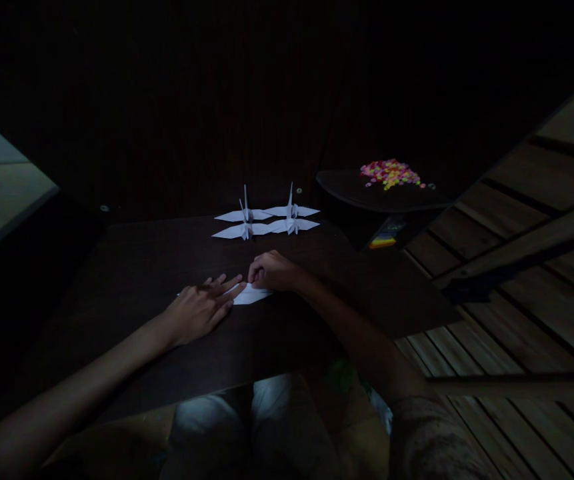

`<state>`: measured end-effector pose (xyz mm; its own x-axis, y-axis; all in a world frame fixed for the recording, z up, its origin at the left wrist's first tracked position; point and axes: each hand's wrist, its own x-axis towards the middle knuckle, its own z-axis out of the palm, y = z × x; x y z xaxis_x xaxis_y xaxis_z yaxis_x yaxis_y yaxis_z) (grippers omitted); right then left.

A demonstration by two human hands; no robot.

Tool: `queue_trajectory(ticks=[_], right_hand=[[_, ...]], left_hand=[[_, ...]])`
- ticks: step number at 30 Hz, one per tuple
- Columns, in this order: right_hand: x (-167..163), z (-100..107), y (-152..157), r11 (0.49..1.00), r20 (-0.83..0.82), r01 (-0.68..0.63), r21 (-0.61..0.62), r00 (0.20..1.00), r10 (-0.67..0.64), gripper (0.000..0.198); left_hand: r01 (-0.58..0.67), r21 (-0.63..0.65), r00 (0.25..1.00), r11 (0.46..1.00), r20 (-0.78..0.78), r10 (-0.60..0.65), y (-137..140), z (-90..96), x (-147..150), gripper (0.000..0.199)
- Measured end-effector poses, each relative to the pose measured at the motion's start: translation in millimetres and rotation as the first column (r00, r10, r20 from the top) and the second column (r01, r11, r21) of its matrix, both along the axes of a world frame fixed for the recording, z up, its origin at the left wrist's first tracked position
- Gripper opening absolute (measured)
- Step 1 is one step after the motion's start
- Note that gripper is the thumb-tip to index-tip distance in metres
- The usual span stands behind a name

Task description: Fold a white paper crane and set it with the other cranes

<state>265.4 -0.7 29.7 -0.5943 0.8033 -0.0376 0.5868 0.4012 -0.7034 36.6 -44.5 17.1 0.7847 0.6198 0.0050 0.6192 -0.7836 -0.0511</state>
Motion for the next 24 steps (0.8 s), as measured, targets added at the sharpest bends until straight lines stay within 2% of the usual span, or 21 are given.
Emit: queue_trajectory(ticks=[7, 16, 20, 24], right_hand=[[1.0, -2.4, 1.4, 1.0, -0.029, 0.001, -0.011, 1.0, -0.001, 0.009], [1.4, 0.8, -0.2, 1.0, 0.006, 0.012, -0.023, 1.0, -0.012, 0.012], [1.4, 4.3, -1.2, 0.999, 0.019, 0.014, -0.041, 1.0, -0.013, 0.014], [0.6, 4.9, -0.9, 0.999, 0.027, 0.012, -0.033, 1.0, -0.011, 0.015]], left_hand=[[0.014, -0.009, 0.995, 1.0, -0.095, -0.015, 2.7, 15.3, 8.4, 0.05], [-0.002, -0.015, 0.997, 1.0, -0.072, 0.001, 4.7, 12.4, 12.0, 0.049], [-0.027, -0.028, 1.0, 0.999, -0.001, 0.027, 5.1, 11.7, 3.1, 0.047], [-0.096, -0.057, 0.985, 0.994, 0.137, 0.103, 7.7, 1.9, -12.6, 0.054]])
